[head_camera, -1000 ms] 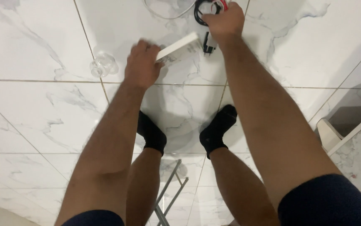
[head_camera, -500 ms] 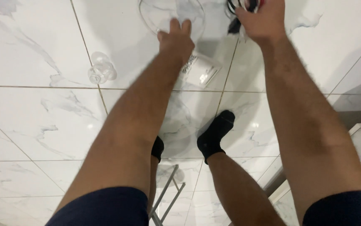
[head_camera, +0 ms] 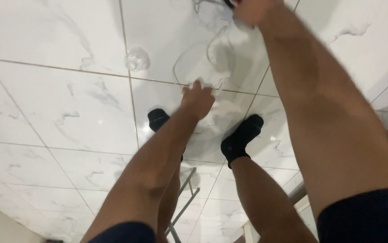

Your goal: The person picks up various small items from the floor and places them on a white countertop. They handle bottles, boxes, a wallet, a remote, glasses, a cap, and cables, arranging them in a line along the counter edge.

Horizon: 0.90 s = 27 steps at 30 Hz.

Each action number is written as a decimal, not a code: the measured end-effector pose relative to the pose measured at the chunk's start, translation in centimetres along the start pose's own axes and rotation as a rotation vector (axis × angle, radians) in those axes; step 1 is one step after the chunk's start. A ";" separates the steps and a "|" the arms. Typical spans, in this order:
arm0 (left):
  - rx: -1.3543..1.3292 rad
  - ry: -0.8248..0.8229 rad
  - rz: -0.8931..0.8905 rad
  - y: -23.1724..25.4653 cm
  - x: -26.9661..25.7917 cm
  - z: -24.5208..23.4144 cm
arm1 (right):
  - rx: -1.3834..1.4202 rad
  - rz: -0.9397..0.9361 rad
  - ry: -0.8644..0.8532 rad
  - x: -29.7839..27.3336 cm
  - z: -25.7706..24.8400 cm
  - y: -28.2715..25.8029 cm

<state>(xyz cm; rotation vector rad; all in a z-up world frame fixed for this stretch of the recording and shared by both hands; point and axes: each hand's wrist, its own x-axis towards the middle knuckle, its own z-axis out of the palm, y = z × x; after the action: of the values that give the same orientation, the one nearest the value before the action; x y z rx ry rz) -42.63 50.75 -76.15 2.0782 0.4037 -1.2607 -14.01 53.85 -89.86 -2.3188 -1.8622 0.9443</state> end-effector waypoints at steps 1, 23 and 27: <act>-0.038 -0.043 0.018 0.1 -2.0 0.4 | -0.044 -0.037 -0.009 -1.8 -0.7 -0.4; -1.013 0.065 -0.539 -15.1 -12.5 -9.8 | -0.073 0.030 -0.251 4.7 -0.4 -7.1; -0.873 0.089 -0.504 -17.8 -10.6 -7.6 | -0.073 0.065 -0.242 4.3 -0.2 -6.9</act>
<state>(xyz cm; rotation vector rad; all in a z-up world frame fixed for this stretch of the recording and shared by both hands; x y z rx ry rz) -52.81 69.78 -71.31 1.3060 1.3131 -0.9762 -19.52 59.74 -88.97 -2.4155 -1.9455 1.2358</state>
